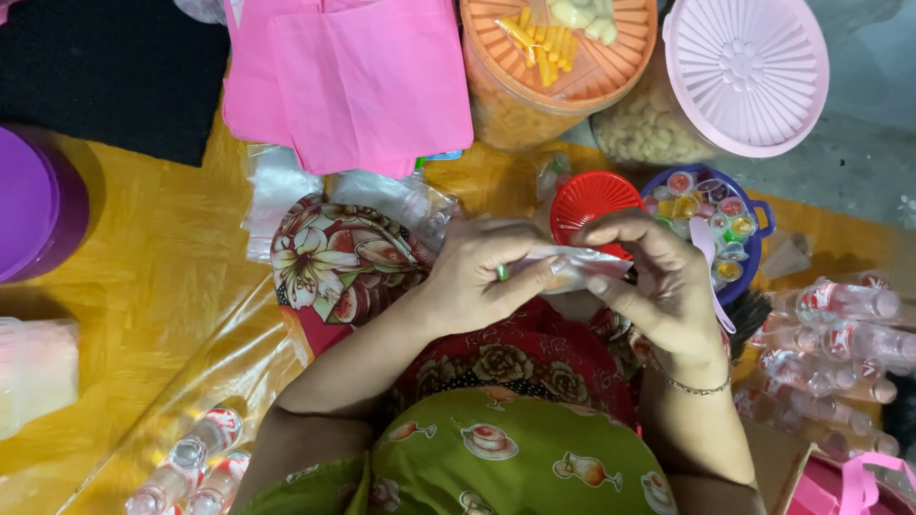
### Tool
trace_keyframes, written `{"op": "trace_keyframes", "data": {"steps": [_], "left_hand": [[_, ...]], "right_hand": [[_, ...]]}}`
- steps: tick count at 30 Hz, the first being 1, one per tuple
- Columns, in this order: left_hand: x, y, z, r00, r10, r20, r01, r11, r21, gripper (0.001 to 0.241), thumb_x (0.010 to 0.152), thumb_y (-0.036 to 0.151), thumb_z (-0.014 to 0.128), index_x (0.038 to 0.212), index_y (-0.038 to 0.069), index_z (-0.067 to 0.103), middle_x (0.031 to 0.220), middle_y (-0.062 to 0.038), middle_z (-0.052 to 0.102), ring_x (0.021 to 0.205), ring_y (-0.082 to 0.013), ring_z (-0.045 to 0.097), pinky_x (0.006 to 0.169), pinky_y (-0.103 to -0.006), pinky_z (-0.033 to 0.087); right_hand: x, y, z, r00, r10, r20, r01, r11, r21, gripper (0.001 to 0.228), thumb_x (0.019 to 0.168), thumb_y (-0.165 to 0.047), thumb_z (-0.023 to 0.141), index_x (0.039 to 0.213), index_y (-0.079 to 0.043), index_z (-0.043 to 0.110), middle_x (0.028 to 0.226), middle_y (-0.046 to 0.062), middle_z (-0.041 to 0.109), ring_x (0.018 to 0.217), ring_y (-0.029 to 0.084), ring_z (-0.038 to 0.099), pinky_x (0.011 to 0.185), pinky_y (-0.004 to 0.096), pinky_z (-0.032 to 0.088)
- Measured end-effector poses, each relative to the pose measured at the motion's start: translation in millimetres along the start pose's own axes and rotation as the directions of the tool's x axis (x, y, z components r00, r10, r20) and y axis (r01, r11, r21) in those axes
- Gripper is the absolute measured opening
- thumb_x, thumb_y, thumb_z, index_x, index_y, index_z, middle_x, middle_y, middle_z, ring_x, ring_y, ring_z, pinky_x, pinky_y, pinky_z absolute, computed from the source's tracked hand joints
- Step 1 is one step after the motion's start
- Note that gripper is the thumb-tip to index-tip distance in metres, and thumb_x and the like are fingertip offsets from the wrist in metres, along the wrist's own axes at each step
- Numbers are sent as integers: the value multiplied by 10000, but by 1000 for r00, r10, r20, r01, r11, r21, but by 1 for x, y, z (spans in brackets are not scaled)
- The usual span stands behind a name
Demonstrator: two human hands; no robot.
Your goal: Packing small food items like jelly cups and cookies into individual plastic bags.
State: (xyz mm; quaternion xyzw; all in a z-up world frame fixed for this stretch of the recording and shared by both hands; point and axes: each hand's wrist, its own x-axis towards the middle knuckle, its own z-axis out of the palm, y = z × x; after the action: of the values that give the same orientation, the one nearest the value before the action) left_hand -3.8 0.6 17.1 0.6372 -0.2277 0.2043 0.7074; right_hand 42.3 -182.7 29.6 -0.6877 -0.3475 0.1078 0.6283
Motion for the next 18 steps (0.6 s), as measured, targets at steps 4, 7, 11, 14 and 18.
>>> {"op": "trace_keyframes", "data": {"steps": [4, 7, 11, 14, 18], "left_hand": [[-1, 0, 2, 999, 38, 17, -39, 999, 21, 62, 790, 0, 546, 795, 17, 605, 588, -85, 554, 442, -129, 481, 416, -213, 387], [0, 3, 1, 999, 38, 17, -39, 999, 21, 53, 783, -6, 557, 799, 12, 604, 617, -103, 575, 455, -141, 500, 417, -221, 391], [-3, -3, -2, 999, -15, 34, 17, 998, -54, 57, 764, -16, 563, 791, 6, 608, 607, -96, 579, 445, -128, 474, 413, -214, 369], [-6, -6, -6, 998, -51, 33, 54, 994, -92, 66, 762, -25, 556, 788, 7, 607, 601, -92, 581, 441, -115, 465, 412, -206, 363], [-5, -5, -5, 1000, -7, 4, 7, 1000, -25, 78, 743, -44, 548, 727, 9, 603, 564, -76, 564, 437, -118, 470, 415, -202, 360]], "right_hand": [[5, 0, 4, 998, -54, 43, 57, 996, -72, 118, 684, 106, 590, 785, 79, 536, 800, 186, 557, 823, 274, 559, 778, 359, 429], [7, -5, 8, 998, -27, 49, 33, 993, -111, 60, 717, 57, 599, 741, 57, 544, 735, 158, 559, 710, 239, 541, 687, 312, 411], [7, -10, 9, 998, 4, 58, 4, 991, -135, 27, 743, 43, 571, 732, 53, 548, 684, 144, 548, 666, 229, 526, 648, 303, 400], [3, -5, 2, 998, 10, 58, 0, 987, -159, 32, 742, 37, 577, 731, 51, 550, 687, 141, 550, 669, 218, 522, 635, 294, 391], [5, -6, 2, 996, 3, 94, 15, 982, -187, 47, 734, 47, 590, 747, 50, 545, 726, 149, 556, 714, 237, 536, 674, 309, 392]]}}
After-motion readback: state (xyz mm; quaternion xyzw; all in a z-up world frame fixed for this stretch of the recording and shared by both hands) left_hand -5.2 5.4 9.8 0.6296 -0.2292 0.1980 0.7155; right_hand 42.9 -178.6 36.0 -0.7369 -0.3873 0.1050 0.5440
